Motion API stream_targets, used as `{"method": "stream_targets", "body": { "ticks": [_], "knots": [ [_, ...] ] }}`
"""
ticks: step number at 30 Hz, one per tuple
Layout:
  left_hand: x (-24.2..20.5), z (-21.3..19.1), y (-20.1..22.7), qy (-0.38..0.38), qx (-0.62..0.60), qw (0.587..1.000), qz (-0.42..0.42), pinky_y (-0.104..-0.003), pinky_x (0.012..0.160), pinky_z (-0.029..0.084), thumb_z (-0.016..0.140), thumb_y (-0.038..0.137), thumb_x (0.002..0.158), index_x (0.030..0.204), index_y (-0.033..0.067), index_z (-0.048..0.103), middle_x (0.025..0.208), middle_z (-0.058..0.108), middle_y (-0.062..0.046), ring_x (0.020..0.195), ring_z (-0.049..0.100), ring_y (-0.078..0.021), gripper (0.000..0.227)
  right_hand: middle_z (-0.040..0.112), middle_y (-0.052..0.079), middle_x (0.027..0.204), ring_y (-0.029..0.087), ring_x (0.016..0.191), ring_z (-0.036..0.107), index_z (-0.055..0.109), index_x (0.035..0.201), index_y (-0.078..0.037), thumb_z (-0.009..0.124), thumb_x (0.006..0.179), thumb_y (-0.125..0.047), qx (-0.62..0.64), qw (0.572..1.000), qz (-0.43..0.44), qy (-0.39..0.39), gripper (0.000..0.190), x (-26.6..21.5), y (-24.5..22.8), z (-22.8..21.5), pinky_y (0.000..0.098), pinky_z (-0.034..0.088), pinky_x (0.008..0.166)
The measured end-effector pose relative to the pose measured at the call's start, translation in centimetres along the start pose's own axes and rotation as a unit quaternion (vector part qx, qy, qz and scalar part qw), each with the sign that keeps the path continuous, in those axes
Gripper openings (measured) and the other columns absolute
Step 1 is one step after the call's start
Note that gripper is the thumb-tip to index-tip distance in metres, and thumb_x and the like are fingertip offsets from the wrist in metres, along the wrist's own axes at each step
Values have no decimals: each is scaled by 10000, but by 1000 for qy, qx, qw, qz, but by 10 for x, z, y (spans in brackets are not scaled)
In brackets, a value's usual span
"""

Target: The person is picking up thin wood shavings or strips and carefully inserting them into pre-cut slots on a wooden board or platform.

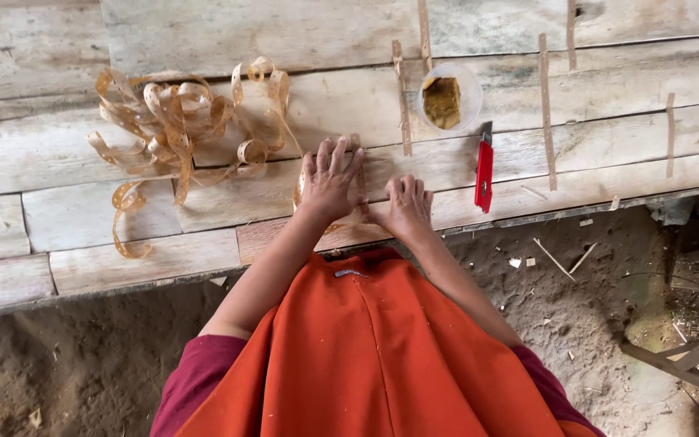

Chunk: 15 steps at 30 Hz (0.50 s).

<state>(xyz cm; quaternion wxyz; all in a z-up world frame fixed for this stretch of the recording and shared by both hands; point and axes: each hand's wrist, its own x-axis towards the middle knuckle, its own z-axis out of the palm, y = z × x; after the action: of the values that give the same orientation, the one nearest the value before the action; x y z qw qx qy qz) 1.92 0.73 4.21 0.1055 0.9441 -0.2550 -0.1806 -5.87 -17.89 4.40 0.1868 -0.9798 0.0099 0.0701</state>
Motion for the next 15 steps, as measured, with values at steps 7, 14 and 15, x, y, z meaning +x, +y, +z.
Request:
{"method": "stream_targets", "body": {
  "ticks": [7, 14, 15],
  "knots": [
    [31, 16, 23, 155, -108, 982, -9, -619, 1086, 314, 594, 388, 961, 1370, 250, 623, 1499, 510, -109, 1407, 427, -401, 433, 604, 17, 925, 200, 947, 614, 666, 931, -194, 707, 970, -423, 325, 938, 89, 77, 236, 20, 5, -46, 358, 489, 870],
    [29, -51, 62, -140, -657, 740, 16, -335, 685, 613, 723, 249, 951, 1139, 17, 694, 862, 759, -201, 669, 753, -250, 300, 552, -11, 946, 116, 922, 487, 655, 1029, -155, 625, 989, -284, 497, 832, 156, 190, 138, 44, 23, -120, 280, 447, 915],
    [32, -56, 64, -168, -652, 739, 4, -320, 621, 610, 708, 221, 952, 1040, 18, 709, 810, 753, -198, 610, 742, -244, 221, 507, -36, 886, 102, 868, 460, 637, 1029, -181, 610, 990, -290, 502, 819, 175, 216, 119, 49, 38, -122, 242, 436, 857]
  ]
}}
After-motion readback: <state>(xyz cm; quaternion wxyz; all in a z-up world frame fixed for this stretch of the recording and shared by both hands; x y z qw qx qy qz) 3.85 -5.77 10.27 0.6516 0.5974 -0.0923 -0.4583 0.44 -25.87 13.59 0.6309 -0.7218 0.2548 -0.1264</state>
